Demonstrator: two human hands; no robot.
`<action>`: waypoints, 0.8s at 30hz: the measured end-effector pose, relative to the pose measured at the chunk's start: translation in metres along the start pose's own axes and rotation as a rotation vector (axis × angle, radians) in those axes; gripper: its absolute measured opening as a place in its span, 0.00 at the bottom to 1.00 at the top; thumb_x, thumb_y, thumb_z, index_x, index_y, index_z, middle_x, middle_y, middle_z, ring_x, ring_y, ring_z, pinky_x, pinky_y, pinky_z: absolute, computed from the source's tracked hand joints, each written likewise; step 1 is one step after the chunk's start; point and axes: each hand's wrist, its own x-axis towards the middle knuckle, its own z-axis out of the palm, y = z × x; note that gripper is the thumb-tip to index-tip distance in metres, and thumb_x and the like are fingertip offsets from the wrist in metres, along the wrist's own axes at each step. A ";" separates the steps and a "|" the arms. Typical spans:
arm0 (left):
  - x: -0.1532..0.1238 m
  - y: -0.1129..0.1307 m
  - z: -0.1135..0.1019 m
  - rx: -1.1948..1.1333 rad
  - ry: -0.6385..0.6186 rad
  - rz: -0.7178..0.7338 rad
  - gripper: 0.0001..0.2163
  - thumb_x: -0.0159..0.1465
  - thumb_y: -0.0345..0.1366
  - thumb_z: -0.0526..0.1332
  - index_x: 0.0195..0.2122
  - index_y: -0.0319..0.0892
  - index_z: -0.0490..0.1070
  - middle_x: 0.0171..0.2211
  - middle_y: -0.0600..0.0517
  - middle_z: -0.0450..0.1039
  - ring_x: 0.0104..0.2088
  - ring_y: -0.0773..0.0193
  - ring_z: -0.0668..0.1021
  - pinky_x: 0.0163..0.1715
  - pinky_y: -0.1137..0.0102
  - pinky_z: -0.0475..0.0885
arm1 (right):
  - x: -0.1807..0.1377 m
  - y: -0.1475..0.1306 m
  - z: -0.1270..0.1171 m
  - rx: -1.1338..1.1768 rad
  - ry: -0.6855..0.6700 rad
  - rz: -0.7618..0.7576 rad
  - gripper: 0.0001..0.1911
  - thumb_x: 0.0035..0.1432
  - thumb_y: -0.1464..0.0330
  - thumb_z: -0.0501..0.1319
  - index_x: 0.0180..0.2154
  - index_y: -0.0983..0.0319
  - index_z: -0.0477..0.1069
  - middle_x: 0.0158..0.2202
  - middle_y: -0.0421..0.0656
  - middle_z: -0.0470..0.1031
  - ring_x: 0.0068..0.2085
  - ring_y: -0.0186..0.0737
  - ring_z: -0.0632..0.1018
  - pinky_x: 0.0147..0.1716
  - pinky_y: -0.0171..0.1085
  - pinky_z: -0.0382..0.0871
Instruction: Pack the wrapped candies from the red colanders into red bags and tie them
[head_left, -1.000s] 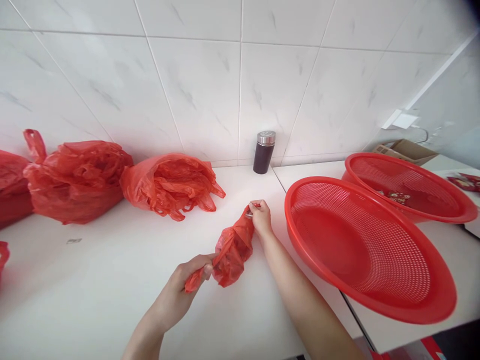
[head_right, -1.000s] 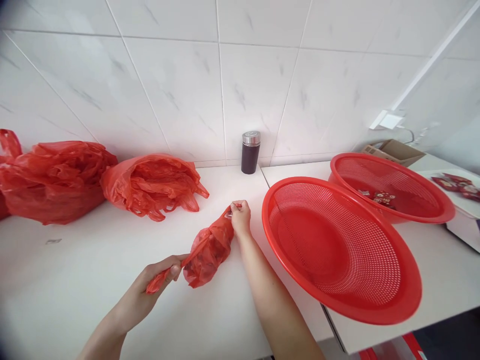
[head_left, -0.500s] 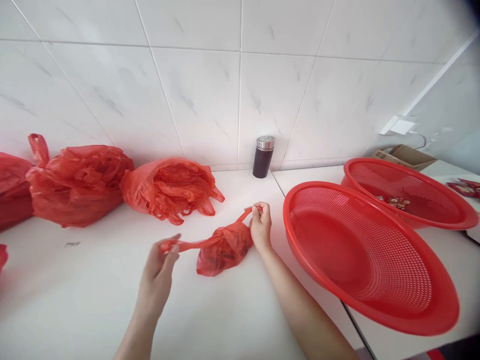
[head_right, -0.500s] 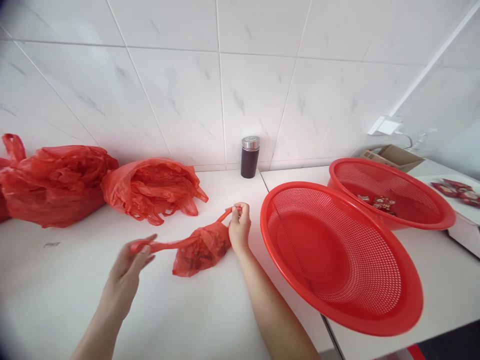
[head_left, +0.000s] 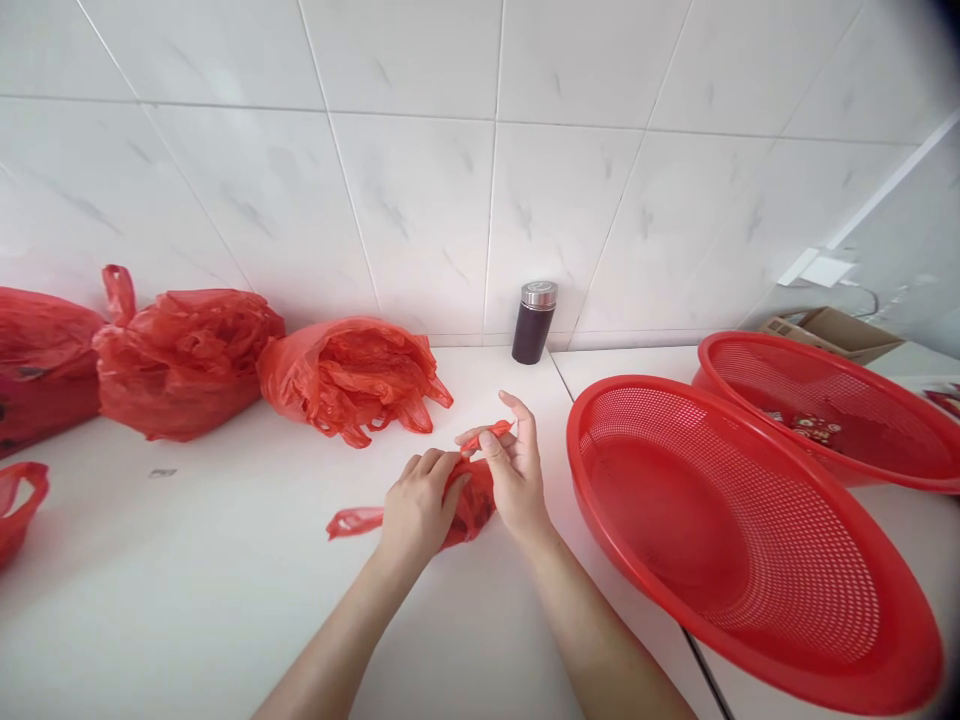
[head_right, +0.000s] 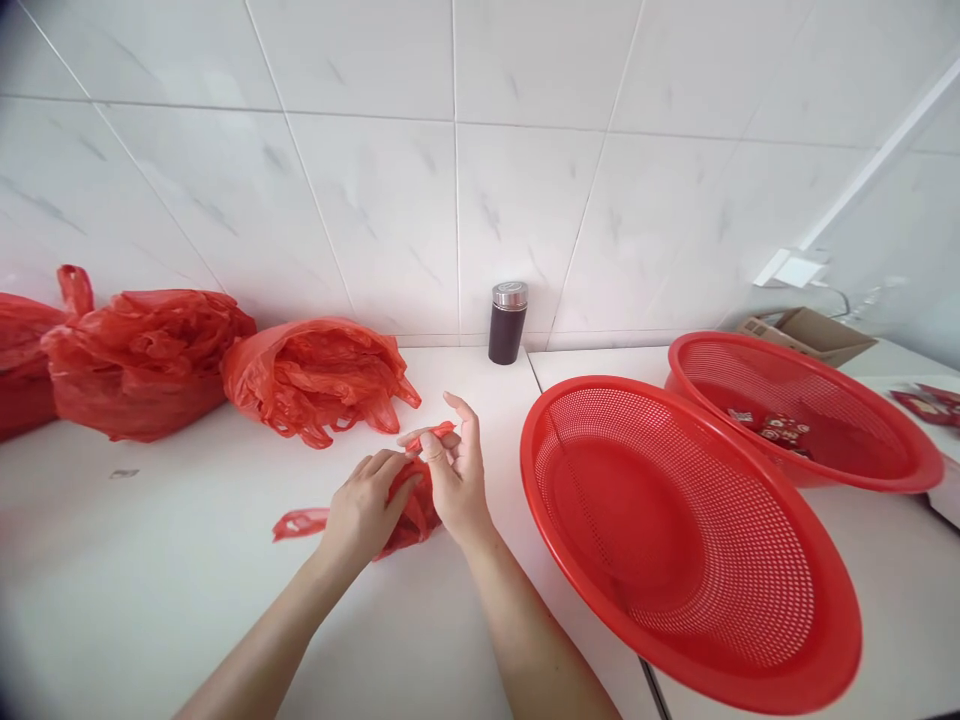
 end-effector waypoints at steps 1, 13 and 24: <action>0.001 0.001 0.002 -0.011 -0.005 -0.003 0.13 0.66 0.34 0.51 0.48 0.45 0.72 0.42 0.47 0.75 0.42 0.53 0.74 0.35 0.64 0.67 | -0.002 -0.001 0.001 0.023 -0.028 0.020 0.23 0.66 0.64 0.54 0.60 0.53 0.52 0.36 0.40 0.79 0.39 0.37 0.79 0.45 0.43 0.73; -0.001 -0.024 0.013 -0.408 0.031 -0.203 0.08 0.65 0.37 0.52 0.36 0.44 0.69 0.30 0.52 0.73 0.29 0.62 0.75 0.30 0.69 0.69 | -0.016 0.020 0.000 -0.508 -0.283 -0.069 0.38 0.63 0.62 0.58 0.67 0.52 0.39 0.61 0.48 0.63 0.56 0.45 0.71 0.55 0.49 0.64; -0.011 -0.028 0.023 -0.313 0.164 -0.278 0.15 0.68 0.44 0.47 0.35 0.43 0.70 0.32 0.50 0.71 0.33 0.58 0.73 0.36 0.65 0.65 | -0.017 0.053 -0.019 -0.955 -0.364 -0.102 0.13 0.56 0.80 0.55 0.40 0.61 0.70 0.38 0.43 0.75 0.40 0.42 0.72 0.46 0.42 0.64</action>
